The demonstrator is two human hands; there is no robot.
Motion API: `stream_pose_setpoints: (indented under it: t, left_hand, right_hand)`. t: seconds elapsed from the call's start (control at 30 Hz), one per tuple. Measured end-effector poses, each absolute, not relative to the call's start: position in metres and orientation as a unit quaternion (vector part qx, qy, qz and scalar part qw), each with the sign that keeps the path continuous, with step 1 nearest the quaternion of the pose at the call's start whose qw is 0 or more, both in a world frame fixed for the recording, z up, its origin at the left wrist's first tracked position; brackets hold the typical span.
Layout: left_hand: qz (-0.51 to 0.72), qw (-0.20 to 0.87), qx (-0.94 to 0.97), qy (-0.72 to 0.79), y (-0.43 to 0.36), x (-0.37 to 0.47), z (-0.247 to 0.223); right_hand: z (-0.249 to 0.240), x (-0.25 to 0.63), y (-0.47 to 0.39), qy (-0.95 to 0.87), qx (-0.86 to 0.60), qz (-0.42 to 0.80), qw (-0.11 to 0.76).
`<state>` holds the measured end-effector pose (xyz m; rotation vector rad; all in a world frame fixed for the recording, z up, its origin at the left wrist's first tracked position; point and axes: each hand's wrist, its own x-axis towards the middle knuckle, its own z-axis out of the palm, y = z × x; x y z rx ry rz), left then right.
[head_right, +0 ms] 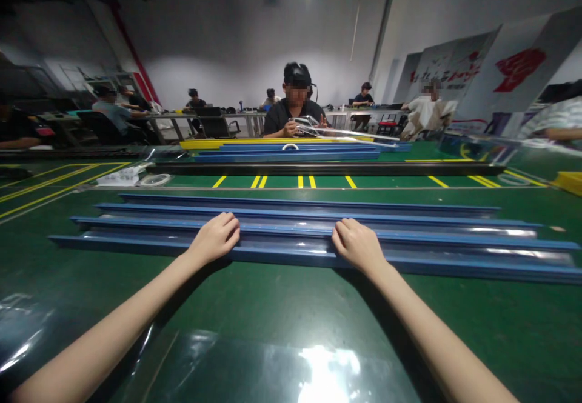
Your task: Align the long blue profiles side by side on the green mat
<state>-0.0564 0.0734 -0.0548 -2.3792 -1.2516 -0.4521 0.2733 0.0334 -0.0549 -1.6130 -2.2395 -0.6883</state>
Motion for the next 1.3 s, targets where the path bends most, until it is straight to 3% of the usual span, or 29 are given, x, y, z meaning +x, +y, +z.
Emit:
stream_pose_setpoints:
  t: [0.2, 0.6, 0.87, 1.3]
  left_hand:
    - [-0.187, 0.103, -0.871, -0.441, 0.115, -0.021, -0.050]
    - [-0.084, -0.028, -0.901, -0.424, 0.161, 0.020, -0.062]
    - [-0.079, -0.015, -0.893, -0.444, 0.172, 0.024, -0.053]
    - [-0.010, 0.039, -0.825, -0.564, 0.200, 0.043, -0.039]
  right_hand:
    - [-0.052, 0.261, 0.079, -0.808, -0.546, -0.166, 0.147]
    - [-0.059, 0.231, 0.129, -0.829, -0.550, -0.035, 0.094]
    - [-0.044, 0.231, 0.143, -0.836, -0.543, -0.023, 0.079]
    - [-0.036, 0.220, 0.172, -0.736, -0.677, -0.016, 0.009]
